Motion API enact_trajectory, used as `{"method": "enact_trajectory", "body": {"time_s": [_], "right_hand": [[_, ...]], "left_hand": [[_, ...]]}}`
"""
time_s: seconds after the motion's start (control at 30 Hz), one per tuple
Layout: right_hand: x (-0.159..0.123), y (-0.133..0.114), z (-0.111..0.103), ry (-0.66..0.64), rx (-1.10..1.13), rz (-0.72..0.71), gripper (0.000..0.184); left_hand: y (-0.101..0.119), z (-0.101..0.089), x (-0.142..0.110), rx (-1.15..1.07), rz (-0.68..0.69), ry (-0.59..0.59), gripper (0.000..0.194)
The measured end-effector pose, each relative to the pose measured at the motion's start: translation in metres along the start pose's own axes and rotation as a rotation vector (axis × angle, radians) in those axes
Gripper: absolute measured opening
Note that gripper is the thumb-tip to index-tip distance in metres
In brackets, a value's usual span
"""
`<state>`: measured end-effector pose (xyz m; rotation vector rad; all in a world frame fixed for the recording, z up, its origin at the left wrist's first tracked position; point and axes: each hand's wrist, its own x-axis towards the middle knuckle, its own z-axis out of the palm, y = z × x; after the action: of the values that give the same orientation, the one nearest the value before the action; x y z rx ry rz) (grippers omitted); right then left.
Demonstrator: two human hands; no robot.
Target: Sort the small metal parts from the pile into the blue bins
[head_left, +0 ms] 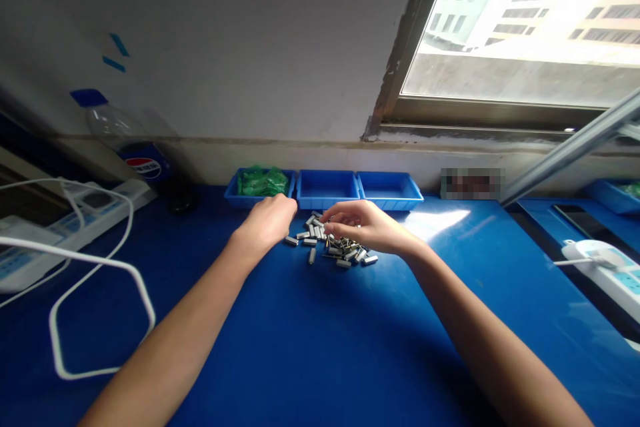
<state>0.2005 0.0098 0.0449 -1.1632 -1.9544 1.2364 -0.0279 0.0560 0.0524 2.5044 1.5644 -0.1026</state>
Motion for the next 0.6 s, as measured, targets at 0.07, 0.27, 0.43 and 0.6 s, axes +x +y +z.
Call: {"method": "enact_trajectory", "body": {"time_s": [0.07, 0.27, 0.43, 0.6], "right_hand": [[0.000, 0.001, 0.000, -0.009, -0.004, 0.005, 0.029], [0.001, 0.005, -0.002, -0.022, -0.002, 0.021, 0.029], [0.001, 0.008, -0.006, -0.001, 0.010, 0.062, 0.029], [0.000, 0.015, -0.012, -0.041, 0.049, 0.121, 0.035]], "left_hand": [[0.006, -0.005, -0.001, 0.098, -0.045, -0.051, 0.024], [0.000, -0.004, -0.001, 0.066, 0.095, -0.066, 0.033], [-0.006, -0.007, 0.002, -0.119, 0.176, 0.083, 0.026], [0.004, -0.015, 0.002, -0.720, 0.362, 0.090, 0.018]]}}
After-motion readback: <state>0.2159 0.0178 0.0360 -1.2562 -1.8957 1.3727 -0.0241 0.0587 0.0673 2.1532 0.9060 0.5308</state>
